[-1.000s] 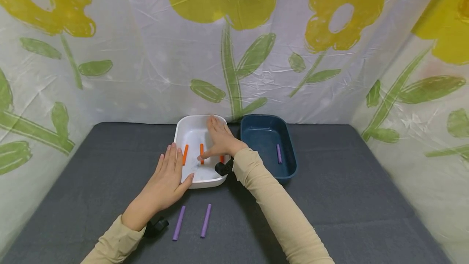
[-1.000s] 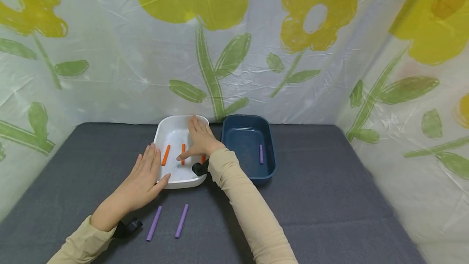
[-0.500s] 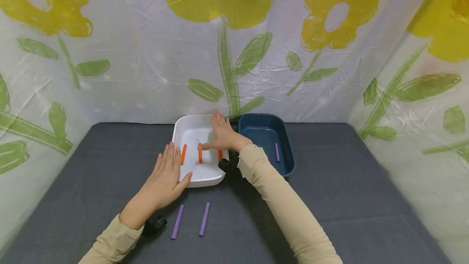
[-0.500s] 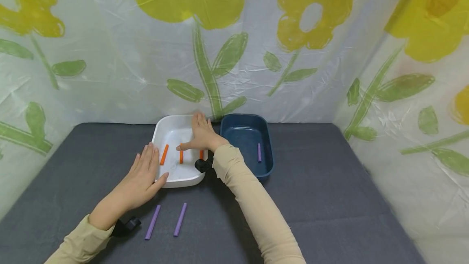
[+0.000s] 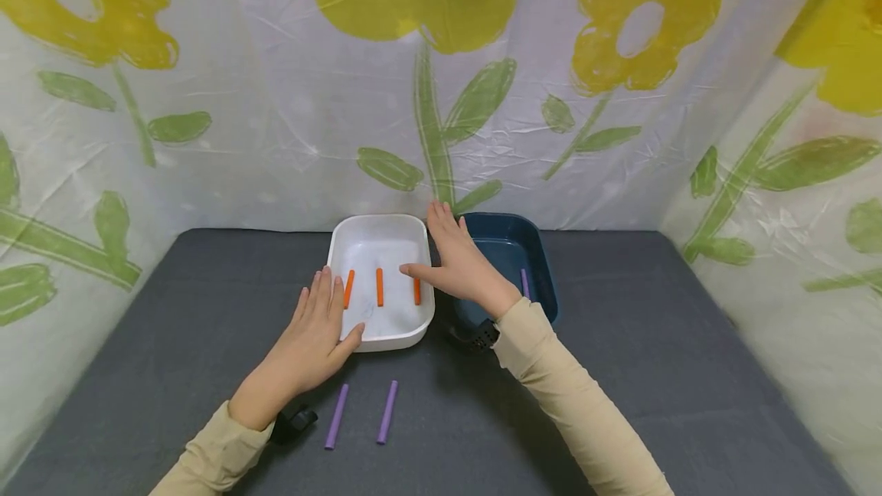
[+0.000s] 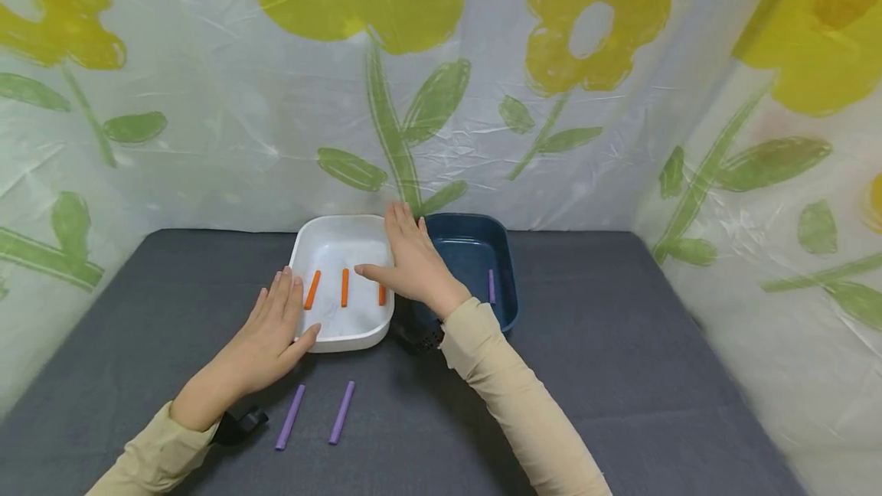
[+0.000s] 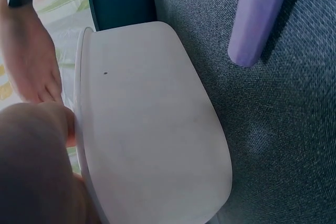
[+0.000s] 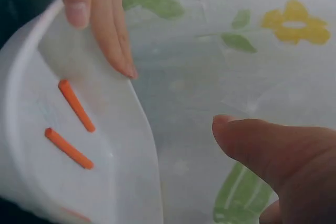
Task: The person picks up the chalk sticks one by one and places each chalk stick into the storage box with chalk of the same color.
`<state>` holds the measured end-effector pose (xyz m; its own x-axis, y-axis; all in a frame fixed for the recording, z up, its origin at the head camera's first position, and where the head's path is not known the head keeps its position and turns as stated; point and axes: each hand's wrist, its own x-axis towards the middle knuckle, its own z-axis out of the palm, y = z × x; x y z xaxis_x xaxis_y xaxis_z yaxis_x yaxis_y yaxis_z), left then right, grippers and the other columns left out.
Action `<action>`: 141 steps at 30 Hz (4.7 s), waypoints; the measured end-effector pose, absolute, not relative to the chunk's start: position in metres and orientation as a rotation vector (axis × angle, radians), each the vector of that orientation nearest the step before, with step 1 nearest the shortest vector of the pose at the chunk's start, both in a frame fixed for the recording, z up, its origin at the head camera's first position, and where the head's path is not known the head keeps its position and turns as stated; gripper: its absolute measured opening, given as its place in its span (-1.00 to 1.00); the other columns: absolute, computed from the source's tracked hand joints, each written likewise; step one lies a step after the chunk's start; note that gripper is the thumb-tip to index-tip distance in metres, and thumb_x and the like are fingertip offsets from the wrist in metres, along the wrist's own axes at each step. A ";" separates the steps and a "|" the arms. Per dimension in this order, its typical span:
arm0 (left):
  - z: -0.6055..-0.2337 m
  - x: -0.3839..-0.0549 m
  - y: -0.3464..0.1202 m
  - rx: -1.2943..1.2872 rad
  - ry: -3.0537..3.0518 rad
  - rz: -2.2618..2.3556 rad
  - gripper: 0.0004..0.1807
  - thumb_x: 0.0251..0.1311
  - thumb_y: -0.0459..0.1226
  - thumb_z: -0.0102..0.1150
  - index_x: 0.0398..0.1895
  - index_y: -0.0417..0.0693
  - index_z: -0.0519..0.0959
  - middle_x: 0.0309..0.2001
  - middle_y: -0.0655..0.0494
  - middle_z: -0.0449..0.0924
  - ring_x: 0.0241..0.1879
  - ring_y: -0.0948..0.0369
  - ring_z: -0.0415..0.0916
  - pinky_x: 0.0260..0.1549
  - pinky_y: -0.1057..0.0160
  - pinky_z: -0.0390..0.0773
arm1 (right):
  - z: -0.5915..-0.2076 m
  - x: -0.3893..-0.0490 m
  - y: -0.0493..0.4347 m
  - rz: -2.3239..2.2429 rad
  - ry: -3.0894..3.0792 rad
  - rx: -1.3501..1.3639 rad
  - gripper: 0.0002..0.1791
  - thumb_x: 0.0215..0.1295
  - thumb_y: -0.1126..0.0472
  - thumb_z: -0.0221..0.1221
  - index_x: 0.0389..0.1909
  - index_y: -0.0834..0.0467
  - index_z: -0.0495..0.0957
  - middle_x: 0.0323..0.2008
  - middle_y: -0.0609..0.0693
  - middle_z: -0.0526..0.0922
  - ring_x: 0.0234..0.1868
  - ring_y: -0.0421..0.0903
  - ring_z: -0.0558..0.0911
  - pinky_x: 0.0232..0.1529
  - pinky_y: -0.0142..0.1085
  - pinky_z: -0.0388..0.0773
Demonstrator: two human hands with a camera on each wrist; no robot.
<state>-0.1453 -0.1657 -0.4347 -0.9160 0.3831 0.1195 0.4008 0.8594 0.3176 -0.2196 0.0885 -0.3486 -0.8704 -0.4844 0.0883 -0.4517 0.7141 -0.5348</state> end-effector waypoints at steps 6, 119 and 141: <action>-0.434 -0.145 -0.167 -0.614 -2.983 -0.511 -0.12 0.49 0.01 -0.13 0.49 -0.54 -0.14 0.52 -0.45 -0.39 0.51 -0.28 -0.39 0.41 -0.25 -0.22 | -0.346 -0.197 0.111 -0.940 2.948 -0.770 -0.02 0.36 -0.14 0.21 0.55 0.26 -0.05 0.57 0.12 -0.09 0.57 -0.03 -0.17 0.52 -0.10 -0.32; -0.435 -0.073 -0.140 -1.126 -2.633 -1.473 -0.04 0.01 -0.39 0.47 0.52 0.09 0.24 0.46 0.01 0.26 0.42 0.12 0.22 0.29 0.48 0.16 | -0.482 -0.162 0.267 -1.372 3.255 -0.859 -0.42 0.40 0.43 0.02 0.44 0.35 0.24 0.48 0.13 0.21 0.45 0.13 0.25 0.39 -0.53 0.00; -0.488 -0.049 -0.106 -0.763 -2.546 -1.568 0.12 -0.48 -0.63 -0.01 0.49 -0.20 0.20 0.45 -0.15 0.15 0.39 0.09 0.14 0.13 0.34 0.29 | -0.480 -0.160 0.267 -1.404 3.256 -0.879 -0.41 0.38 0.46 0.04 0.44 0.36 0.23 0.47 0.17 0.23 0.46 0.12 0.24 0.40 -0.51 0.03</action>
<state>-0.0487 -0.1063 -0.4884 -0.8764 0.3790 0.2972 0.4360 0.3620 0.8239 -0.1599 0.2669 -0.4804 -0.7637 -0.2134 0.6092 -0.5895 0.6152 -0.5235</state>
